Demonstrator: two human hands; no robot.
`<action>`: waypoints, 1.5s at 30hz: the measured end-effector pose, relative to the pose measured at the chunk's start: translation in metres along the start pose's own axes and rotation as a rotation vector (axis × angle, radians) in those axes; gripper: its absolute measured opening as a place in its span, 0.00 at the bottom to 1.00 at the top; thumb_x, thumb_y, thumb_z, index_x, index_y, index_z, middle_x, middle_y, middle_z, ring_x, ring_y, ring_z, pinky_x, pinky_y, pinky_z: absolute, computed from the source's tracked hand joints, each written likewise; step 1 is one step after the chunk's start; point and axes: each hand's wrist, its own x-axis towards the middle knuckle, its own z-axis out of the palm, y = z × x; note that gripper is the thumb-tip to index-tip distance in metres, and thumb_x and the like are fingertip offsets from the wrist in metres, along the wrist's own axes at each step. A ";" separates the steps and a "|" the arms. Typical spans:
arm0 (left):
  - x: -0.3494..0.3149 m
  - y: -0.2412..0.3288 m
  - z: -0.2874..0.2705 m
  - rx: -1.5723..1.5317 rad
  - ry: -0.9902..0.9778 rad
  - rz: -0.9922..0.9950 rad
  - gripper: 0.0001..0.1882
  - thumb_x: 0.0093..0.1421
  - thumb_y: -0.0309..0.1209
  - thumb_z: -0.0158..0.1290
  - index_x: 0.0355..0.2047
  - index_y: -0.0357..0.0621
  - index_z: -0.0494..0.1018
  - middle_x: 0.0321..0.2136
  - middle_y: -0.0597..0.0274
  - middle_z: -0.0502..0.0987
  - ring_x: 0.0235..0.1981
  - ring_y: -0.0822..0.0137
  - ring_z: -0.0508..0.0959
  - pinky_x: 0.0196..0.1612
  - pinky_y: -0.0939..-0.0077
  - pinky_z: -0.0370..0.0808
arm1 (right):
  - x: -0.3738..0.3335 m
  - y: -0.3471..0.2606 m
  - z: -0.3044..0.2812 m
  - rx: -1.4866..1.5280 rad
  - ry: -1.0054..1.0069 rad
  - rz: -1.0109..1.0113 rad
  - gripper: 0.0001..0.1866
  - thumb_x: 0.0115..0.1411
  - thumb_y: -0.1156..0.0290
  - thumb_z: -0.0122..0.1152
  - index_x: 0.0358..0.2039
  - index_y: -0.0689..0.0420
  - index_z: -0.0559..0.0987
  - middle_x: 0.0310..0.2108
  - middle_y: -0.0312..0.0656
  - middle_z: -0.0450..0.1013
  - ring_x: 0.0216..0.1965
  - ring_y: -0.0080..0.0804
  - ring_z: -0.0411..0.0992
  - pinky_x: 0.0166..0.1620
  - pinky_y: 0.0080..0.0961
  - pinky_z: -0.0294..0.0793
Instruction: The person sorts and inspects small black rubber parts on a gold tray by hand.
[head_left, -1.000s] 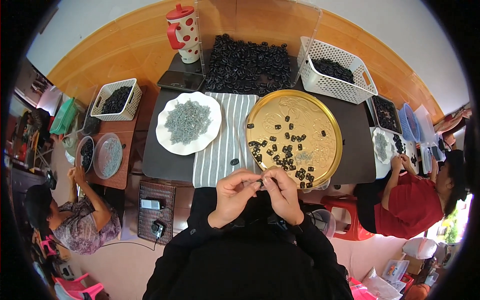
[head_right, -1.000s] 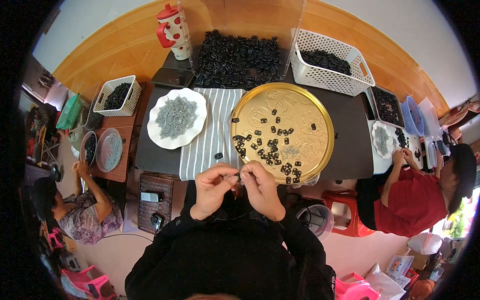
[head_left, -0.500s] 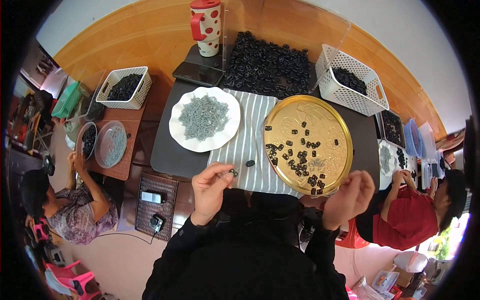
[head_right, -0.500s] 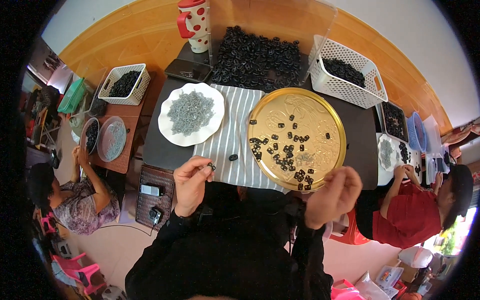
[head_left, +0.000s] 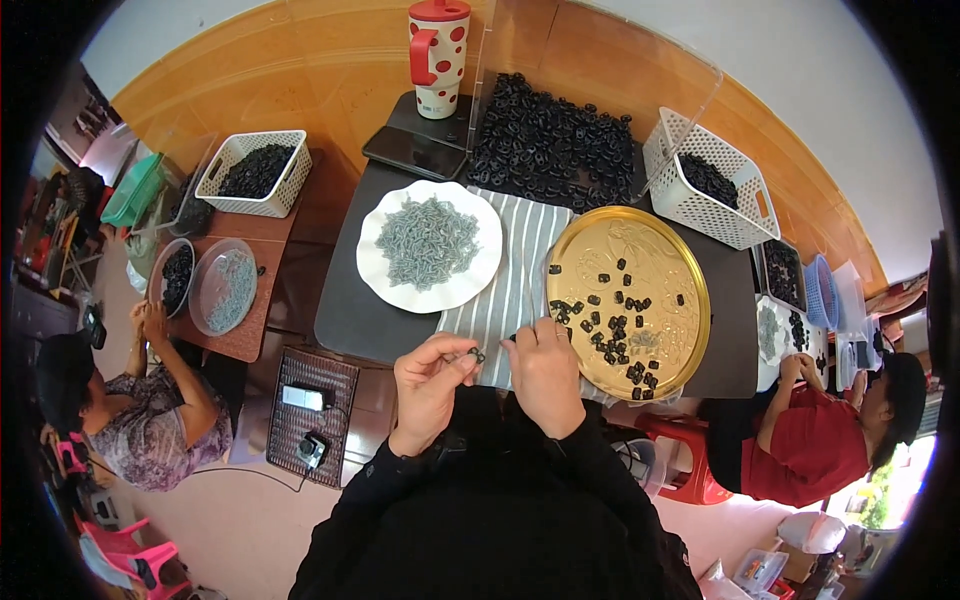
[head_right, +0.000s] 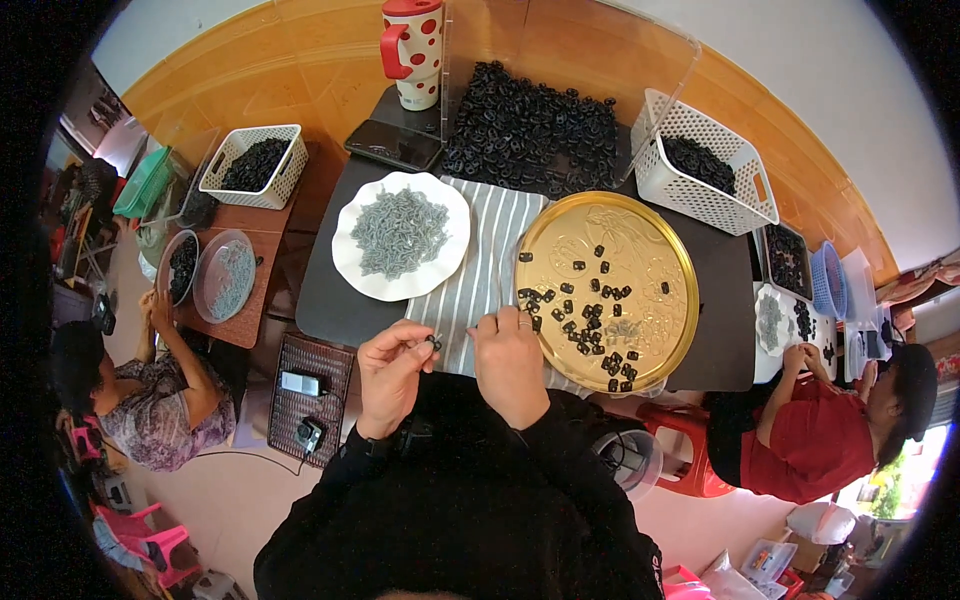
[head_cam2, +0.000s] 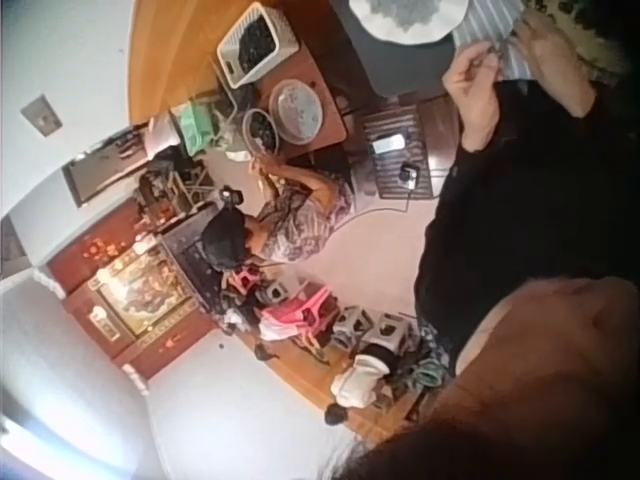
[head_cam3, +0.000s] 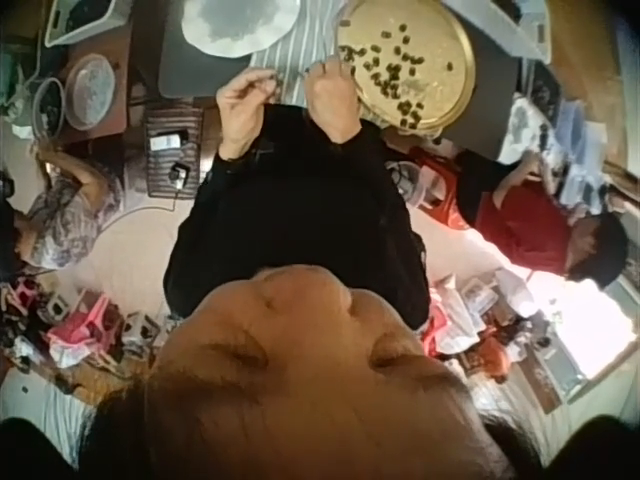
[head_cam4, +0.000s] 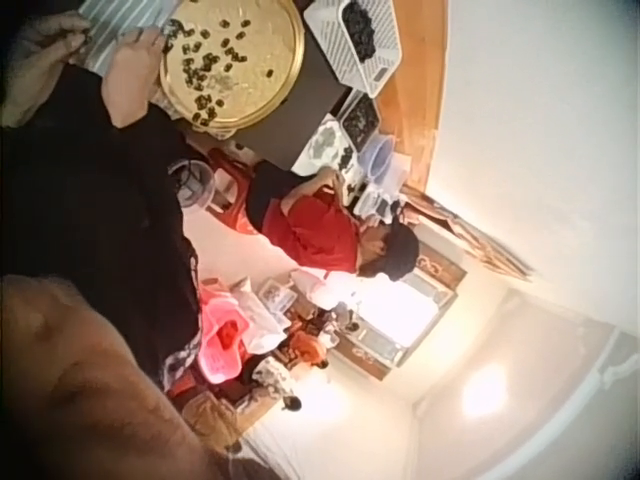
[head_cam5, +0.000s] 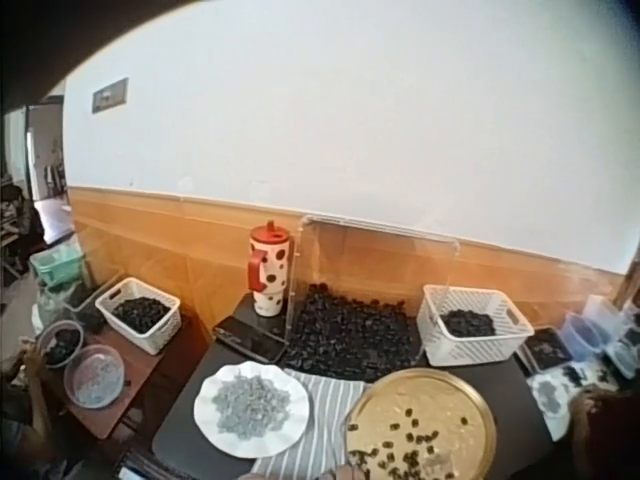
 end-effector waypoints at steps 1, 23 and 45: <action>0.000 -0.001 0.000 -0.002 -0.004 -0.009 0.09 0.56 0.15 0.51 0.38 0.32 0.76 0.29 0.61 0.74 0.26 0.74 0.73 0.29 0.83 0.70 | 0.000 0.001 0.001 0.008 0.000 0.005 0.07 0.51 0.76 0.61 0.27 0.65 0.72 0.28 0.51 0.65 0.32 0.50 0.68 0.34 0.39 0.69; -0.012 -0.013 0.036 0.166 -0.148 -0.039 0.18 0.57 0.15 0.48 0.49 0.33 0.72 0.32 0.67 0.69 0.32 0.79 0.68 0.34 0.88 0.65 | -0.032 0.002 -0.008 1.636 0.246 0.507 0.07 0.59 0.79 0.56 0.39 0.64 0.76 0.32 0.41 0.77 0.30 0.22 0.74 0.33 0.17 0.73; -0.018 -0.018 0.046 0.229 -0.058 0.007 0.17 0.56 0.14 0.48 0.46 0.33 0.74 0.30 0.66 0.69 0.27 0.79 0.67 0.29 0.87 0.65 | -0.037 0.008 -0.011 1.708 0.174 0.598 0.06 0.60 0.80 0.54 0.37 0.64 0.77 0.28 0.41 0.76 0.26 0.23 0.74 0.30 0.18 0.72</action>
